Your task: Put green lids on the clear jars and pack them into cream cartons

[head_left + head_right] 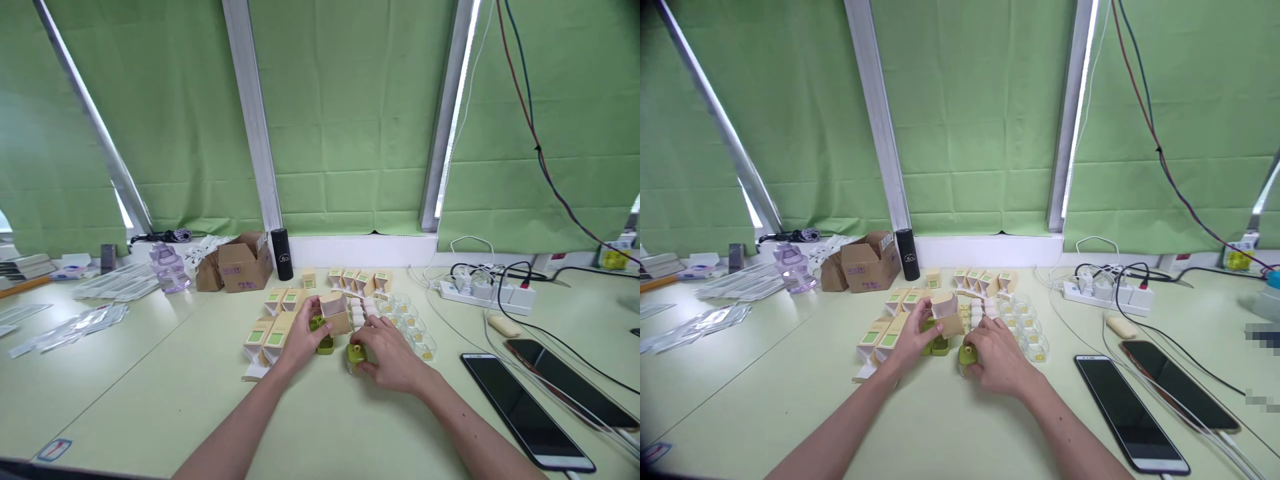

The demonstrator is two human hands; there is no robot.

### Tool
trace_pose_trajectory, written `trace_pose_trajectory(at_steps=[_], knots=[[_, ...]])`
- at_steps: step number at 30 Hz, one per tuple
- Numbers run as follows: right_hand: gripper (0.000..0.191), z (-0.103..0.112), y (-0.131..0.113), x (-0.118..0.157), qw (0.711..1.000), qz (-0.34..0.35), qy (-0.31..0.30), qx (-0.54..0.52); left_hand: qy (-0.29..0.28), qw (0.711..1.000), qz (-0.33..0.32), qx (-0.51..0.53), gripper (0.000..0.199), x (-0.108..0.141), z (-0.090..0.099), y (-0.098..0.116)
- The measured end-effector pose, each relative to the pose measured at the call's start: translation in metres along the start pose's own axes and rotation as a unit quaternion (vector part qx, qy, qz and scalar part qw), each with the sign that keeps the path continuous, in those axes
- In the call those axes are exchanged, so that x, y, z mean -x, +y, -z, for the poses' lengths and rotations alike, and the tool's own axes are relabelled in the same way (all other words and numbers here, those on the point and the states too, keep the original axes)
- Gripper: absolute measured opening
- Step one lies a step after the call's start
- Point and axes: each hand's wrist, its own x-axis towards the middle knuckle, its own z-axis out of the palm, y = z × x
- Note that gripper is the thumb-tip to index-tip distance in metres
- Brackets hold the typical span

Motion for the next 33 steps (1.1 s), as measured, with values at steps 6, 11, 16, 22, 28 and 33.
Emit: trace_pose_trajectory(at_steps=[6,11,16,22,28,33], knots=[[0.028,0.007,0.019,-0.003,0.988,-0.093,0.112,-0.047,0.024,0.999,-0.037,-0.030,0.056,-0.001,0.003,0.002],[0.033,0.002,0.042,-0.006,0.953,-0.132,0.255,-0.100,-0.023,0.999,-0.038,-0.031,0.056,0.001,0.002,0.002],[0.035,-0.002,0.048,-0.008,0.918,-0.166,0.333,-0.140,-0.087,0.988,0.000,-0.128,0.057,0.010,-0.004,0.006],[0.038,-0.007,0.046,-0.007,0.914,-0.156,0.346,-0.144,-0.140,0.964,0.030,-0.223,0.054,0.016,-0.014,0.018],[0.039,-0.008,0.043,-0.007,0.915,-0.153,0.344,-0.147,-0.167,0.952,0.045,-0.252,0.063,0.018,-0.011,0.018],[0.039,-0.007,0.042,-0.007,0.912,-0.150,0.349,-0.155,-0.160,0.972,-0.042,-0.167,0.060,0.016,-0.005,0.016]])
